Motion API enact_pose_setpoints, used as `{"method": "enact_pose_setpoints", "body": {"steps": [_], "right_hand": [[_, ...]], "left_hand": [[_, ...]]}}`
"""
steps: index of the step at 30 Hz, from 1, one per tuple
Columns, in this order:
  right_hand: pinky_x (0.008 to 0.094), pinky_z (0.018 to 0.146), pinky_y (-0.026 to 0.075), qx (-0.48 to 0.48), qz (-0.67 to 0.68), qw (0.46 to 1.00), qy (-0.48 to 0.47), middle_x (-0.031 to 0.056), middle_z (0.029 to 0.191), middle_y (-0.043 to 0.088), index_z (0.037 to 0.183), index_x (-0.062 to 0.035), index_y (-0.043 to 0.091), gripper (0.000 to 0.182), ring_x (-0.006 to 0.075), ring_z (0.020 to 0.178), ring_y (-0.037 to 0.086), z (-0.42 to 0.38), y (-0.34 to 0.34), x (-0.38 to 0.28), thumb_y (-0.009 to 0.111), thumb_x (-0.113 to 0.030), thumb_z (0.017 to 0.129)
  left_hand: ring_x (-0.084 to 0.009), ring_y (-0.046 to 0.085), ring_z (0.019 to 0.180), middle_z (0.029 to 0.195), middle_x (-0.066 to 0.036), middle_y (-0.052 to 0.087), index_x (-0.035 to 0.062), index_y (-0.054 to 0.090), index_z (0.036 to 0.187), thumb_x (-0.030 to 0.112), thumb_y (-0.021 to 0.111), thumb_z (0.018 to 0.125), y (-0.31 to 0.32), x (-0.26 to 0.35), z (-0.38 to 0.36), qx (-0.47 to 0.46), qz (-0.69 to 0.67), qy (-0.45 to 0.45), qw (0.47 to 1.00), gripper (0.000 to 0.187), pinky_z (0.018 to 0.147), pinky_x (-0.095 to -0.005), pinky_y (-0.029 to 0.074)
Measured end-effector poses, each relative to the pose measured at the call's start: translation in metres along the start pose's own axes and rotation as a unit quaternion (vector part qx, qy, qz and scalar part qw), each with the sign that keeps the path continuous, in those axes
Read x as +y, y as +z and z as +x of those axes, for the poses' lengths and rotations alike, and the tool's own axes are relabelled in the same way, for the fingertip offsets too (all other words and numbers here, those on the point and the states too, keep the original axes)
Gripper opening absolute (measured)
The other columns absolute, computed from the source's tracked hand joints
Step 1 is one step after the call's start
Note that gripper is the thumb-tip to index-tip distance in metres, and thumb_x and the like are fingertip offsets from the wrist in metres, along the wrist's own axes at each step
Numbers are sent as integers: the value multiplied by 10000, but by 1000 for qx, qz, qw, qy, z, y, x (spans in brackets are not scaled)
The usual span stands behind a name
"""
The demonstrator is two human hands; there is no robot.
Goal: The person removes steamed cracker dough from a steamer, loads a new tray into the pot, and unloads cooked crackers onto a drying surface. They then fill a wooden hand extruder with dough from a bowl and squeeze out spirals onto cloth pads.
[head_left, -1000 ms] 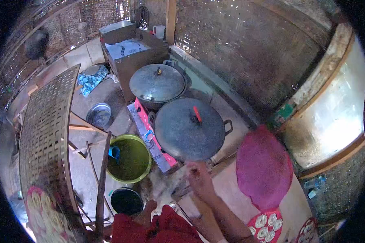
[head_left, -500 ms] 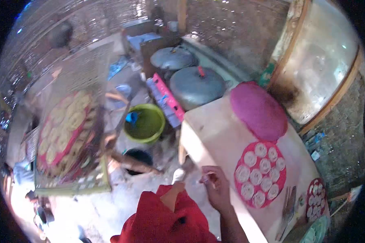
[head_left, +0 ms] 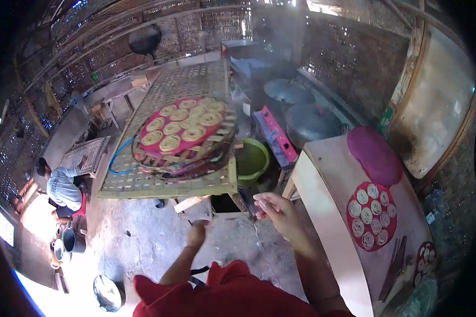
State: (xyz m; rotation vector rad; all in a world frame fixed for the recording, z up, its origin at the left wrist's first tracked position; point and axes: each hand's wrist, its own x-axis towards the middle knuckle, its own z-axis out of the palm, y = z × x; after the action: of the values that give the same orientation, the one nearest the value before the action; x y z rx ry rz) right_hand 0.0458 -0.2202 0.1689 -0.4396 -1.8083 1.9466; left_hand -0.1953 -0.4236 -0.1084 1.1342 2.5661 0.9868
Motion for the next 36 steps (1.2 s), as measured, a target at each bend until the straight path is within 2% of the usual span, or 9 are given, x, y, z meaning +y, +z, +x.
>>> {"method": "enact_pose_setpoints", "body": {"steps": [1, 5, 7, 13, 15, 19, 26, 32, 36], "right_hand": [[230, 700, 500, -2, -5, 1000, -7, 42, 958, 606, 1135, 10, 555, 313, 76, 757, 579, 12, 6, 1, 526, -237, 944], [292, 752, 513, -2, 117, 992, 35, 66, 942, 595, 1147, -1, 545, 346, 139, 765, 587, 85, 31, 6, 562, -261, 919], [274, 670, 514, 45, 135, 989, 45, 22, 854, 595, 993, -61, 597, 270, 117, 728, 588, 126, 45, 11, 590, -315, 899], [265, 509, 420, 102, 118, 983, 97, 7, 726, 550, 809, -111, 547, 219, 112, 558, 497, 200, 68, 12, 682, -283, 833], [265, 535, 413, 139, 81, 980, 117, 0, 720, 540, 820, -108, 572, 209, 104, 582, 483, 208, 78, 7, 684, -284, 829], [291, 617, 442, 171, 20, 978, 122, -5, 823, 596, 995, -79, 611, 223, 117, 676, 531, 225, 83, 14, 674, -185, 809], [340, 723, 541, 141, 174, 973, 56, 72, 985, 631, 1165, -45, 508, 370, 201, 850, 640, 226, 136, -54, 581, -40, 803], [430, 851, 516, 125, 284, 951, 4, 157, 1054, 611, 1125, 48, 522, 318, 284, 931, 625, 271, 133, -71, 490, -52, 826], [417, 840, 505, 203, 239, 949, -23, 127, 987, 621, 1050, -19, 583, 227, 274, 859, 607, 395, 116, -81, 534, -81, 837]], "left_hand": [[-340, 608, 900, 934, -166, 642, 54, 619, 955, 114, 443, 855, -34, -4, 1, 120, -126, 49, 983, 211, 785, -403, 477], [-333, 591, 852, 914, -158, 619, 24, 587, 936, -92, 497, 764, -196, 36, 6, 391, -20, 96, 915, 226, 752, -375, 467], [-288, 594, 846, 888, -151, 606, 0, 575, 964, -94, 491, 795, -249, 27, 23, 453, 41, 84, 887, 211, 755, -359, 461], [-192, 604, 879, 996, -112, 637, 22, 588, 1073, 54, 519, 886, -320, -81, 120, 344, -165, 107, 918, 202, 770, -288, 462], [-195, 604, 882, 987, -109, 639, 32, 600, 1068, 130, 540, 890, -353, -56, 142, 244, -150, 69, 956, 212, 771, -292, 460], [-178, 600, 824, 959, -105, 637, 31, 622, 1004, 223, 560, 898, -364, -73, 210, 81, -229, 64, 968, 228, 717, -310, 471], [-139, 577, 823, 968, -71, 613, 35, 516, 1135, 188, 578, 895, -366, -111, 274, -43, -277, 41, 959, 291, 725, -296, 466], [-137, 527, 963, 1057, -63, 566, 9, 432, 1252, 153, 536, 913, -416, -77, 288, 92, -377, 80, 918, 383, 870, -280, 408], [-158, 505, 1029, 1121, -93, 533, 16, 417, 1276, 150, 544, 906, -444, -80, 311, 182, -375, 93, 904, 413, 895, -291, 396]]}}
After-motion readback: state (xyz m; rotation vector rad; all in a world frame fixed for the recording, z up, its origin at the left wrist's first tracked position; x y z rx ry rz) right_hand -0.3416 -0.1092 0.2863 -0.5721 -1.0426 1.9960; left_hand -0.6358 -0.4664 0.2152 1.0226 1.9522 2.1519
